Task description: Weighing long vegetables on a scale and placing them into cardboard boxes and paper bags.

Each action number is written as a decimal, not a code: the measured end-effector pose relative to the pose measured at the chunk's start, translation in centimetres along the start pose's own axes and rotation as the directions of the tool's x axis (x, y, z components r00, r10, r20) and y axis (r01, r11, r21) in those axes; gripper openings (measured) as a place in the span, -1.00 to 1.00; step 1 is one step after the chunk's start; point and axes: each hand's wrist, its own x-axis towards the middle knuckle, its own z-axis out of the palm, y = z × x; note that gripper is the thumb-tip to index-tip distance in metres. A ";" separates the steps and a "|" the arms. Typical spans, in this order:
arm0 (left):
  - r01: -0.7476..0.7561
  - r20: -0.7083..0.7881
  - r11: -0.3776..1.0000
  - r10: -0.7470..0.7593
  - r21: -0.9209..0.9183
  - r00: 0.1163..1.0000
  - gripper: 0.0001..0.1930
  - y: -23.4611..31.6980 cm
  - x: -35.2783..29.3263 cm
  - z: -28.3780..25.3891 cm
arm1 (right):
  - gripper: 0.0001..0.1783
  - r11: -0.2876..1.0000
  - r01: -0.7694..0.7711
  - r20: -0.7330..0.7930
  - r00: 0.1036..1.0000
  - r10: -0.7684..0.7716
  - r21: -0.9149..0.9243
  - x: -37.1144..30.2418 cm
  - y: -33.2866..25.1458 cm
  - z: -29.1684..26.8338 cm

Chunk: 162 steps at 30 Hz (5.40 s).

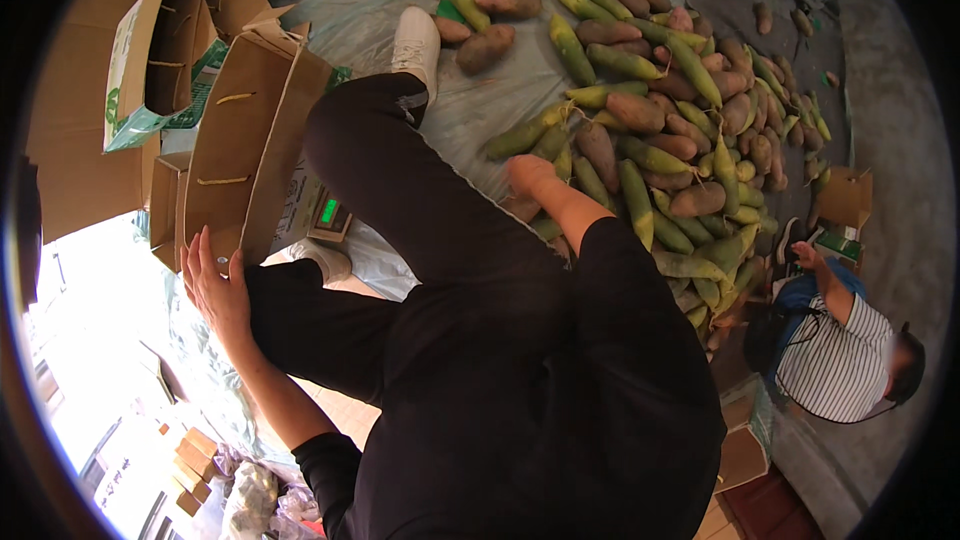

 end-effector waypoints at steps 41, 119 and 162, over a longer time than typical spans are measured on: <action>-0.080 0.218 0.978 0.122 -0.190 0.968 -0.54 0.3 2.6 0.2 | -0.45 0.991 -0.107 -0.417 0.907 0.066 -0.076 -6.3 -0.6 -20.3; 0.104 0.318 0.973 -0.033 -0.207 0.947 -0.82 2.2 3.7 7.8 | -0.64 -0.069 0.428 -0.328 0.777 0.538 0.901 -9.7 16.1 -14.0; 0.047 0.297 0.966 0.032 -0.254 0.954 -0.84 2.0 4.4 7.8 | -0.42 0.062 0.460 -0.453 0.826 0.335 0.886 4.5 1.1 -28.2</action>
